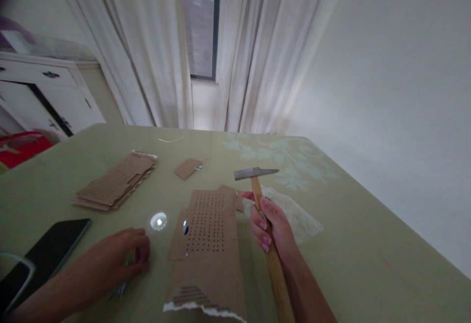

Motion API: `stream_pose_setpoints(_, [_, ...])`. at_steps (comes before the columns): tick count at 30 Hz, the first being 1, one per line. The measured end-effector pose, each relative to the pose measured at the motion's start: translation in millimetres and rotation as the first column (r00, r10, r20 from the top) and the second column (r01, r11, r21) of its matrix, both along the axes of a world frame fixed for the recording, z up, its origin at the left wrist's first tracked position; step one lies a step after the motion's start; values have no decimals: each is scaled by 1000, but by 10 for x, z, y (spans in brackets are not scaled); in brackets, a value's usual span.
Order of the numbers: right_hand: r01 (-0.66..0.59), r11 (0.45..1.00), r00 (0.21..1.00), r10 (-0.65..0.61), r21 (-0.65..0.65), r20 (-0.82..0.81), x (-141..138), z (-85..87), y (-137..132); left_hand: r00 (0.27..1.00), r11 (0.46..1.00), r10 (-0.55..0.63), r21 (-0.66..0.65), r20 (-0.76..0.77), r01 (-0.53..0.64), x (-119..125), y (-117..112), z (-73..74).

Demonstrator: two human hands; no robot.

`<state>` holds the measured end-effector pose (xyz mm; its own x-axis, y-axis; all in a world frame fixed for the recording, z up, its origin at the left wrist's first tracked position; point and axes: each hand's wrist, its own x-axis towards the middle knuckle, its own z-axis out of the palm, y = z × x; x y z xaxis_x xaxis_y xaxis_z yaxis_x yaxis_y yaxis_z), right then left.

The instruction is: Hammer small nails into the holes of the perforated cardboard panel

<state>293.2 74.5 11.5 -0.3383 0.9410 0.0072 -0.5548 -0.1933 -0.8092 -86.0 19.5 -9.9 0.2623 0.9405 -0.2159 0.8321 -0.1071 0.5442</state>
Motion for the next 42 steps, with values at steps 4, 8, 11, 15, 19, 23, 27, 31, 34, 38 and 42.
stream_pose_setpoints(4, [41, 999, 999, -41, -15, -3, 4, 10, -40, 991, 991, -112, 78, 80, 106, 13, -13, -100])
stream_pose_setpoints(8, [42, 999, 999, -42, -30, -5, -20, 20, -59, 991, 990, -21, 139, 129, 3, 94, 54, -89])
stream_pose_setpoints(11, [51, 998, 999, -51, -34, 0, -42, 16, -68, 967, 953, 125, 245, 223, -180, 196, 92, -11])
stream_pose_setpoints(15, [36, 998, 999, -36, -47, -1, -81, -3, -57, 883, 885, 107, 361, 458, -294, 396, 43, 101])
stream_pose_setpoints(19, [19, 998, 1000, -20, -52, -17, -115, -50, -34, 705, 897, -80, 360, 704, -258, 643, -66, 167])
stream_pose_setpoints(23, [5, 999, 999, -7, -47, -41, -139, -90, -31, 645, 921, -105, 319, 757, -224, 760, -128, 167])
stream_pose_setpoints(27, [10, 998, 999, -12, -61, -33, -158, -66, -57, 729, 929, -91, 322, 678, -184, 731, -124, 129])
stream_pose_setpoints(31, [6, 997, 1000, -6, -75, -5, -182, -22, -87, 783, 911, -95, 370, 614, -180, 755, -113, 96])
stream_pose_setpoints(34, [1, 998, 1000, -2, -57, -14, -199, -27, -97, 785, 912, -79, 363, 614, -192, 823, -121, 65])
stream_pose_setpoints(38, [3, 999, 1000, -4, -53, -12, -203, -71, -93, 802, 905, -90, 385, 590, -182, 856, -118, 12])
stream_pose_setpoints(42, [7, 999, 1000, -7, -36, -17, -200, -120, -78, 826, 888, -101, 425, 554, -177, 833, -94, -11])
